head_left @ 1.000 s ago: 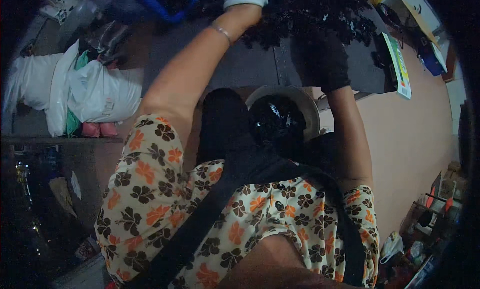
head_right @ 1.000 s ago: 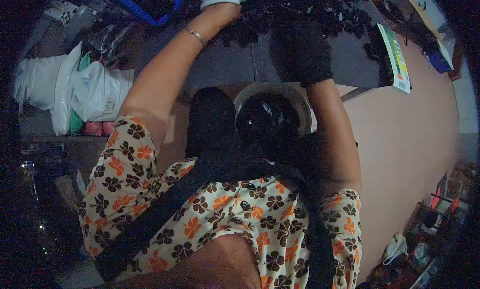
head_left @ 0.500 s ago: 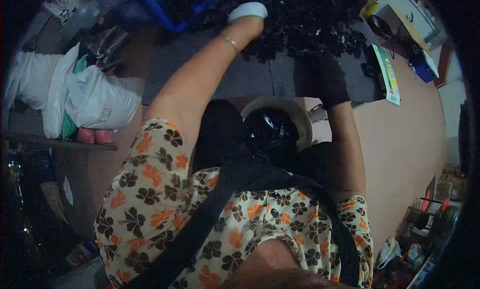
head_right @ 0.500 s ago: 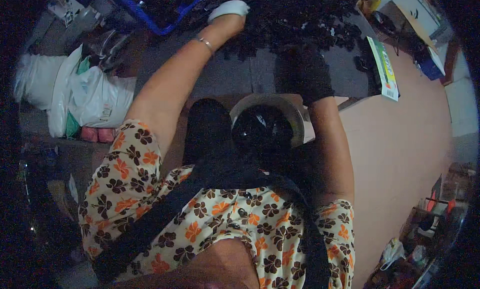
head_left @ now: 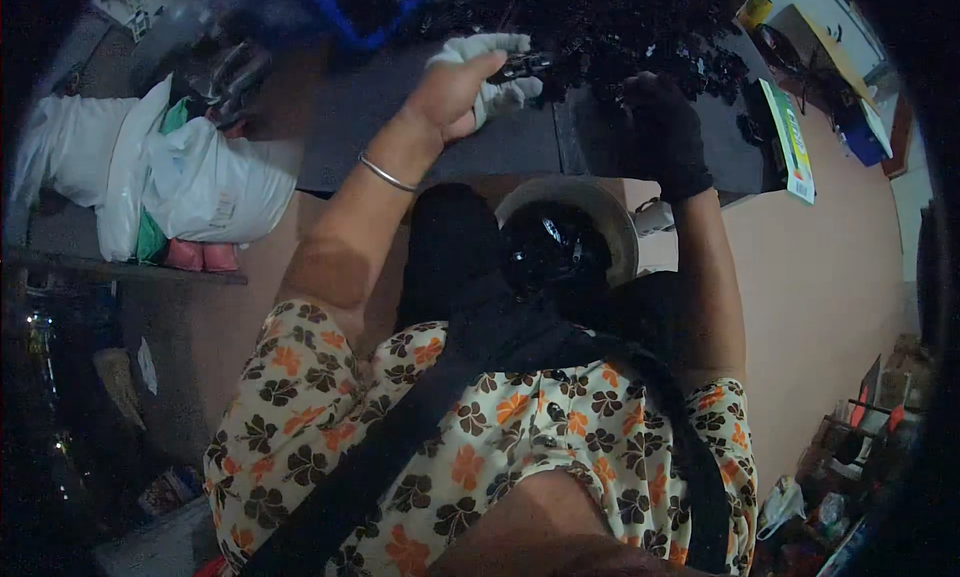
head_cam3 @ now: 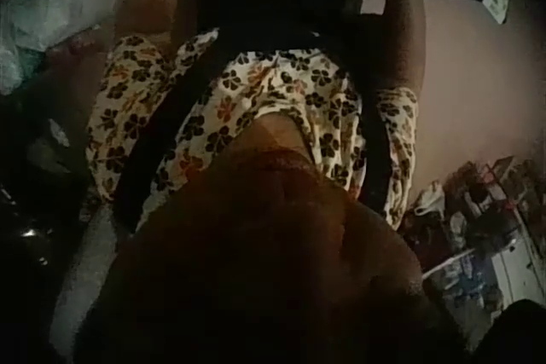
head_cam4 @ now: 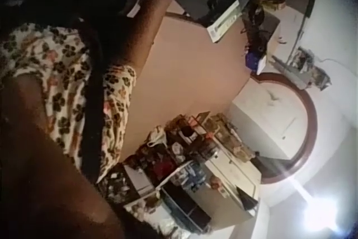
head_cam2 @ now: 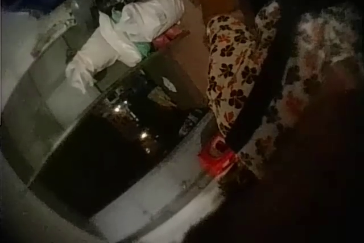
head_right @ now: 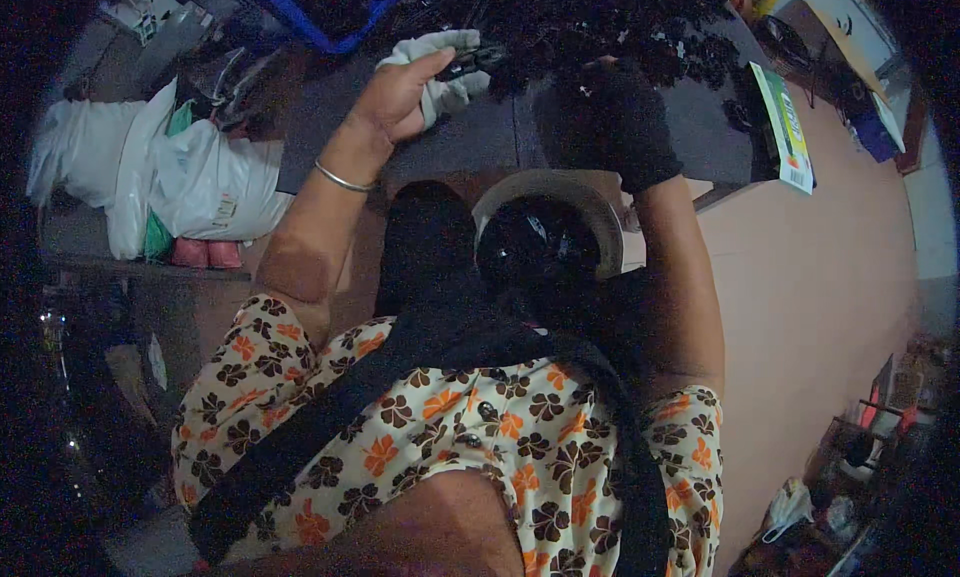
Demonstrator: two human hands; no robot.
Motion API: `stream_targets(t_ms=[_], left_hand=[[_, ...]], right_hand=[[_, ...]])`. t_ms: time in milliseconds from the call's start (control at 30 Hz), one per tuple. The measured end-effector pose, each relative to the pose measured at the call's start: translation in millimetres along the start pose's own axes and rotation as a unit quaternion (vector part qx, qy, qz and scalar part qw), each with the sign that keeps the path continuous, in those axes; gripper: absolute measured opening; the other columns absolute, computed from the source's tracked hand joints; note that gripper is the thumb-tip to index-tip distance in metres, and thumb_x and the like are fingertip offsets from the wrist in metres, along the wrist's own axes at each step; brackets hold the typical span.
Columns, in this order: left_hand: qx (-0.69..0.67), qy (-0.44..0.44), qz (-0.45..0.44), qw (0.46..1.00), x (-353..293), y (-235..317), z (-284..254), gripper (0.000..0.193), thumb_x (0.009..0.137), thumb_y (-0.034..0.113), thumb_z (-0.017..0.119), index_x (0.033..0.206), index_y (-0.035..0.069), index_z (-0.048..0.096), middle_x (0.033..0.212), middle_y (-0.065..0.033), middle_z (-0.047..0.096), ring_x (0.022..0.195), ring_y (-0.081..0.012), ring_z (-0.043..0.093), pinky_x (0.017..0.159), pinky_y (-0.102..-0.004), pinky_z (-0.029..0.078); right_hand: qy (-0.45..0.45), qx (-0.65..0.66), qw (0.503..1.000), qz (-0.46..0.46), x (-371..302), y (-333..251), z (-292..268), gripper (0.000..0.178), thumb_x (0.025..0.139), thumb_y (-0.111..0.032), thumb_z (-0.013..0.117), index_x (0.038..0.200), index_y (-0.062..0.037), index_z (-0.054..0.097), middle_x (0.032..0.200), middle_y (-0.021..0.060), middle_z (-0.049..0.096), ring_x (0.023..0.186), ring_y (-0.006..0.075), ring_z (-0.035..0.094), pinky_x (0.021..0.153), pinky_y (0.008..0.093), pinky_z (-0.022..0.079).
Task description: Manually assemble small black mechanical or electronic components at a workstation.
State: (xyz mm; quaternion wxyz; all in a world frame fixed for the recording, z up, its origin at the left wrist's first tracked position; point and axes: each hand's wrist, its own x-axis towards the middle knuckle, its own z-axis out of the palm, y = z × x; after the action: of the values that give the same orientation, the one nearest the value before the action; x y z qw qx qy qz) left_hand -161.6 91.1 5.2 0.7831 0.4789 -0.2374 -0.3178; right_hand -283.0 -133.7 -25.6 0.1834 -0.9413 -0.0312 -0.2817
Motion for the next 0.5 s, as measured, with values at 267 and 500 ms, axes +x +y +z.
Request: stream_targets(t_ms=[267, 500], left_hand=[[-0.03, -0.042, -0.012, 0.999, -30, -13, 11, 0.025, 0.088, 0.01, 0.047, 0.108, -0.006, 0.052, 0.095, -0.0129, 0.06, 0.082, -0.0207, 0.063, 0.072, -0.0292, 0.054], [0.229, -0.071, 0.02, 0.971, -57, 3, 35, 0.034, 0.079, -0.003, 0.05, 0.114, -0.003, 0.051, 0.093, -0.0096, 0.061, 0.08, -0.0123, 0.059, 0.071, -0.0242, 0.05]], right_hand=[[0.001, 0.297, 0.947, 0.12, 1, -78, -10, 0.021, 0.075, 0.0, 0.059, 0.095, -0.0039, 0.061, 0.086, 0.0075, 0.063, 0.08, 0.0187, 0.061, 0.069, 0.0291, 0.049], [0.125, 0.173, 0.976, -0.043, -11, -97, -10, 0.018, 0.074, 0.0, 0.059, 0.091, -0.0048, 0.059, 0.084, 0.0094, 0.061, 0.079, 0.023, 0.061, 0.068, 0.0303, 0.048]])
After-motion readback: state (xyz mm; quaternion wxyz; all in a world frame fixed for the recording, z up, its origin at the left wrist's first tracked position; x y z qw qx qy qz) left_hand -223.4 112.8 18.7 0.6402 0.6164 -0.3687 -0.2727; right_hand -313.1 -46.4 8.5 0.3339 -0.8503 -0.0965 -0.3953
